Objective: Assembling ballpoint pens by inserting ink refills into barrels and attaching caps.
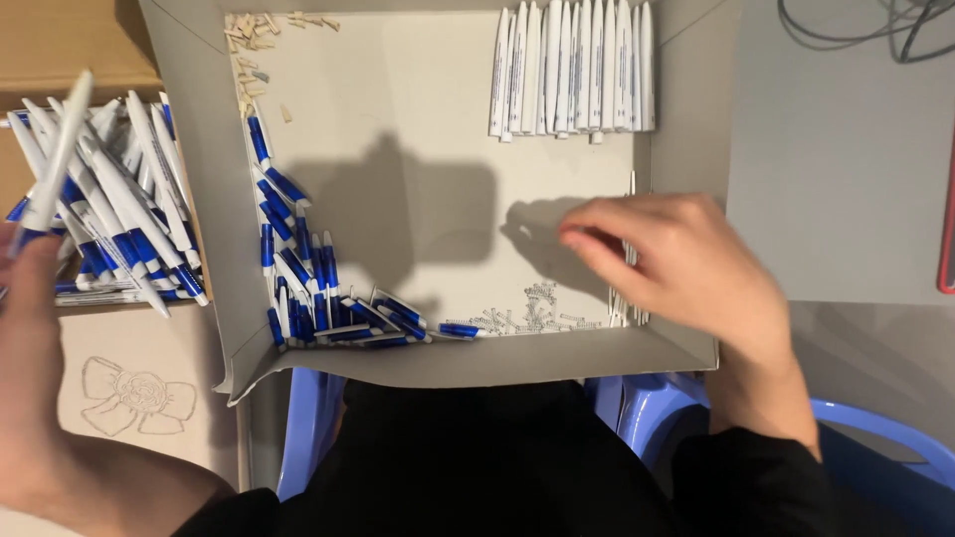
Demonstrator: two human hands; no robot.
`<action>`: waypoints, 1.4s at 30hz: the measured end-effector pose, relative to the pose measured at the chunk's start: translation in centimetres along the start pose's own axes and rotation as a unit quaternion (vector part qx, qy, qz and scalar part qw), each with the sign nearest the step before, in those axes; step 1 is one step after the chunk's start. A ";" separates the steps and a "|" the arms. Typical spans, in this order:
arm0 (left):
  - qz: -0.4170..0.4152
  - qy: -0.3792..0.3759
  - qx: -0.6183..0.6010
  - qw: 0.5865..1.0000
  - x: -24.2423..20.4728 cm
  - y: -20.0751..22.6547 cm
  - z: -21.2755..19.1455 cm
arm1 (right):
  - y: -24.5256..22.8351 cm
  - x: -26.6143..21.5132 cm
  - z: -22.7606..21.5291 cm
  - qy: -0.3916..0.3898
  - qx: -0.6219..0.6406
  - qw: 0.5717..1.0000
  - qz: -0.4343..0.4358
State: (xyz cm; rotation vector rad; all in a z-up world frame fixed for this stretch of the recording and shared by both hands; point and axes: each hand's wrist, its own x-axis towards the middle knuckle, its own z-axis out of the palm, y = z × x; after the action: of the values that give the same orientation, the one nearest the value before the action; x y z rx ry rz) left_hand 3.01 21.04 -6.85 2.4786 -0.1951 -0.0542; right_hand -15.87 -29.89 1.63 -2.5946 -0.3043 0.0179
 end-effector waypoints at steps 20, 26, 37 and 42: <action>0.043 -0.061 0.057 0.996 -1.7 7.0 -0.3 | 2.3 -0.6 1.5 -0.292 -0.296 0.910 0.008; 0.114 -0.073 0.062 0.989 -1.1 10.4 -0.5 | 3.4 -1.4 2.7 -0.323 -0.388 0.862 -0.051; 0.694 -0.097 0.103 0.706 -0.1 25.8 10.5 | 4.0 -0.8 3.1 -0.256 -0.391 0.877 -0.109; 0.752 -0.233 0.169 0.594 -1.3 27.4 16.8 | 3.8 -0.9 3.4 -0.233 -0.416 0.870 -0.129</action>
State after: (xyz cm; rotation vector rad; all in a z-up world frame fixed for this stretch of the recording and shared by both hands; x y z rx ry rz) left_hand -3.19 -10.28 -3.44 1.7078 -2.5646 0.0691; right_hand -16.14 -31.57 -3.29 -3.3417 -1.0291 0.5365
